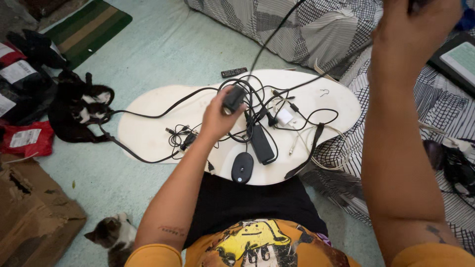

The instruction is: The person sits on the floor with a white board on their lap and untangles a pile of cables, power adapters, and a computer mouse. They lift and separate individual cords, coil a long black cable around an adapter, and continue separating and arranging the remaining cords on the board.

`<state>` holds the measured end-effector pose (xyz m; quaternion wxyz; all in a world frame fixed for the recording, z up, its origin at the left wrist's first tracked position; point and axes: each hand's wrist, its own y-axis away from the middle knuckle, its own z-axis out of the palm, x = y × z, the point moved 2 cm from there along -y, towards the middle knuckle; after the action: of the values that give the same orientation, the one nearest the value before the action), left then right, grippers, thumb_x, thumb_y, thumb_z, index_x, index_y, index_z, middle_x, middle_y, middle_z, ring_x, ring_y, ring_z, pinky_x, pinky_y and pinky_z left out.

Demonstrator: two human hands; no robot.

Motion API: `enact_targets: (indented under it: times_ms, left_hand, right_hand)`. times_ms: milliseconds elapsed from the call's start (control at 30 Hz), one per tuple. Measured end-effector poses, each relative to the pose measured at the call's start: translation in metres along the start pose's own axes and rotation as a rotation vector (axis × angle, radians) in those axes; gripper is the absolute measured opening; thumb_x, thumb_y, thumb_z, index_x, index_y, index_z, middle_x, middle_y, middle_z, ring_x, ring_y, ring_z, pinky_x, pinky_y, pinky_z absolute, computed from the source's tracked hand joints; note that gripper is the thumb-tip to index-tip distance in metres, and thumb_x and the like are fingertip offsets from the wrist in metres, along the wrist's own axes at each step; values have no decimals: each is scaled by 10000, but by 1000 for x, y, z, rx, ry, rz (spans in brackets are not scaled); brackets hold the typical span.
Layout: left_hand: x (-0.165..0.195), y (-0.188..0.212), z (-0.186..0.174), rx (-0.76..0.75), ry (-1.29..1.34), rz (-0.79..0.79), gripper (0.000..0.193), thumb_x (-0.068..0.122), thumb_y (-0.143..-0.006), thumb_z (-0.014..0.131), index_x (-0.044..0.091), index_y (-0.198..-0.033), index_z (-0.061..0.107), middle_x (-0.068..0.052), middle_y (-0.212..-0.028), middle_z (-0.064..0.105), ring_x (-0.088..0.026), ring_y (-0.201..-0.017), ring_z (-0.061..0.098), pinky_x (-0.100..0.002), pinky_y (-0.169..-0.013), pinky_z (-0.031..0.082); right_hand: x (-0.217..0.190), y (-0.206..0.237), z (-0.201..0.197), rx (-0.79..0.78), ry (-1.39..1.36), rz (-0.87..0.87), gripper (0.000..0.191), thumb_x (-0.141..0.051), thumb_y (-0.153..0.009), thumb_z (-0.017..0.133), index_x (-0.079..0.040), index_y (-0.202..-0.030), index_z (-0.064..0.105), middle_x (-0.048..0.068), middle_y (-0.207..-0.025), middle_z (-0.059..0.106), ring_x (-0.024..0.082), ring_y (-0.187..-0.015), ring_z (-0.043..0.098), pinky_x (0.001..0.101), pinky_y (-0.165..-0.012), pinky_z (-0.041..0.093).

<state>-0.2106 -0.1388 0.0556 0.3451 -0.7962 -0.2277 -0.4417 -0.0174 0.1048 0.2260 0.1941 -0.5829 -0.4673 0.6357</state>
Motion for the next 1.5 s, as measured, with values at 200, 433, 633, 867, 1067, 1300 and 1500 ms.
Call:
enact_targets:
  times_ms: [200, 433, 633, 867, 1067, 1300, 1500]
  left_hand:
    - [13, -17, -19, 8, 263, -132, 601, 280, -867, 842, 46, -1339, 552, -69, -1156, 727, -156, -1057, 708, -294, -916, 573]
    - [74, -26, -52, 31, 373, 77, 520, 248, -950, 812, 30, -1336, 541, -40, -1146, 678, -141, -1060, 672, -303, -910, 573]
    - [107, -14, -64, 83, 438, 77, 444, 217, -995, 789, 56, -1303, 512, -24, -1082, 643, -125, -1010, 653, -294, -905, 581]
    - [74, -4, -49, 188, 564, 37, 423, 176, -997, 769, 34, -1295, 504, -20, -1086, 617, -110, -972, 591, -292, -868, 520]
    - [24, 17, -25, 206, 490, -52, 447, 165, -964, 765, 19, -1305, 516, -37, -1147, 667, -101, -1041, 640, -281, -938, 532]
    - [-25, 43, -20, 241, 523, -175, 409, 183, -979, 746, 9, -1289, 546, -74, -1125, 705, -135, -1003, 675, -280, -902, 559]
    - [-52, 66, -38, 392, 801, -429, 458, 312, -953, 678, 52, -1271, 475, -135, -1162, 722, -241, -1009, 743, -383, -848, 616]
  right_hand:
    - [43, 48, 7, -22, -110, 243, 148, 9, -1151, 742, -46, -1219, 623, -3, -924, 580, 49, -598, 500, 204, -488, 386]
    - [55, 101, 40, -160, -78, 443, 179, 16, -1011, 702, -24, -1160, 612, 7, -943, 657, 70, -776, 639, 212, -695, 556]
    - [40, 146, 67, -354, -77, 666, 202, -128, -1013, 665, -44, -1197, 663, 34, -928, 706, 86, -794, 654, 255, -714, 527]
    - [18, 208, 85, -605, -139, 878, 222, -205, -1010, 615, -68, -1155, 711, 2, -945, 743, 101, -835, 665, 251, -760, 545]
    - [21, 238, 81, -587, -171, 877, 208, -176, -1011, 626, -57, -1149, 726, 18, -974, 744, 87, -896, 673, 259, -778, 546]
    - [20, 254, 78, -639, 76, 735, 266, -66, -887, 697, -83, -1152, 714, 63, -1115, 687, 160, -883, 666, 323, -720, 562]
    - [4, 254, 89, -622, 226, 345, 338, -49, -873, 730, -101, -1204, 686, 128, -1213, 629, 339, -1120, 587, 417, -961, 490]
